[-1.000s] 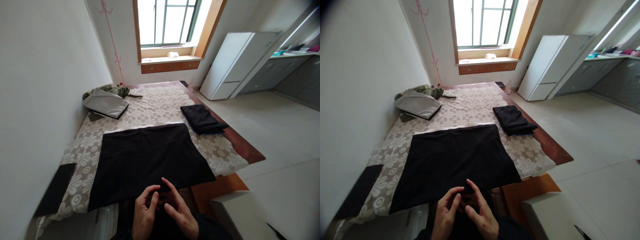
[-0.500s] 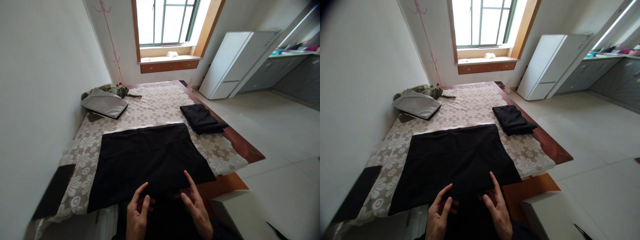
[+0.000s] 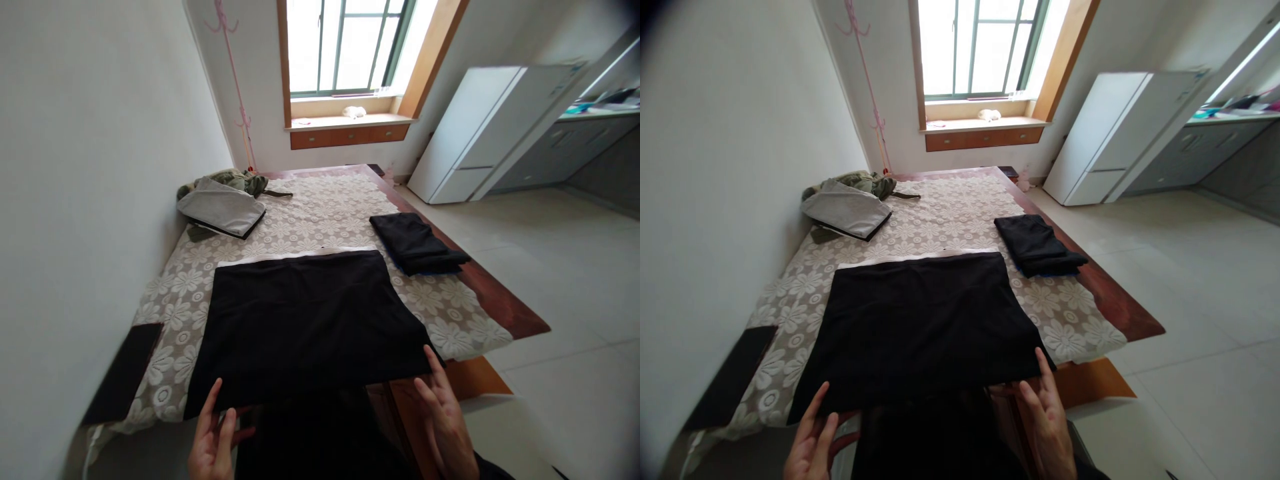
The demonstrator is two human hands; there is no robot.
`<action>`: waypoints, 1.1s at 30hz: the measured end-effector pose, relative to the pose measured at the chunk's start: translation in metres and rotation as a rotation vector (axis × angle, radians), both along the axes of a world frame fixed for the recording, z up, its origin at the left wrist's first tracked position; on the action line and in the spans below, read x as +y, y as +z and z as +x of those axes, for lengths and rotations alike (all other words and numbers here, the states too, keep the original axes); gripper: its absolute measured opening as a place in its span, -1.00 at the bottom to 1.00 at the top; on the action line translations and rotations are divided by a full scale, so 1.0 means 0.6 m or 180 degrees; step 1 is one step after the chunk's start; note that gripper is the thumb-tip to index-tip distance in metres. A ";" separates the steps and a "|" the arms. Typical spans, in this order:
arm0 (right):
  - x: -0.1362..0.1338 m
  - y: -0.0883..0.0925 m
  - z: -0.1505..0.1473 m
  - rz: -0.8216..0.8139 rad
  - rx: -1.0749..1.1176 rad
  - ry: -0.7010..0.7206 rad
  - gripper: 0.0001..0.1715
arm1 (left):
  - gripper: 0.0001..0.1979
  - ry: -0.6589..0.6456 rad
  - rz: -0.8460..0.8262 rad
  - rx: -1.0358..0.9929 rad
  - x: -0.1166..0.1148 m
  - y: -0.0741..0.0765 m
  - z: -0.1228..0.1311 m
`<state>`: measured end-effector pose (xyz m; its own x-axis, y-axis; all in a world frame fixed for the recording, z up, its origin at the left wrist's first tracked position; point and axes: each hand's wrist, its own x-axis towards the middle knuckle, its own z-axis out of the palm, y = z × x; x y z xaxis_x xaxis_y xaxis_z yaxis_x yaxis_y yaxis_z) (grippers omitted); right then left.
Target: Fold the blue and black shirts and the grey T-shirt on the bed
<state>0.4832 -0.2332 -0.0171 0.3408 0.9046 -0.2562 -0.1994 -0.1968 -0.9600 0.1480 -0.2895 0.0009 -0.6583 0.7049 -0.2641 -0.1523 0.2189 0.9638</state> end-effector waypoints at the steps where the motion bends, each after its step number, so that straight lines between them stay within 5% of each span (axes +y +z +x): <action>1: 0.002 -0.002 0.006 0.0022 -0.0033 -0.0081 0.02 | -0.18 0.0018 -0.0006 -0.0020 -0.003 -0.002 -0.007; 15: 0.000 -0.008 0.008 -0.0024 -0.0064 -0.0273 -0.01 | -0.14 0.0305 0.0158 -0.0053 -0.013 -0.003 -0.015; 26: -0.028 -0.017 -0.099 0.0136 -0.0079 0.1548 -0.18 | -0.32 -0.1543 0.0022 -0.0008 0.012 0.006 0.050; 30: -0.032 -0.008 -0.174 0.0325 0.0351 0.2471 -0.02 | -0.16 -0.2118 0.0089 -0.0375 0.027 -0.004 0.081; 33: -0.033 -0.008 -0.213 0.0348 0.0449 0.2672 0.04 | -0.17 -0.2201 0.0189 -0.0277 0.031 -0.011 0.094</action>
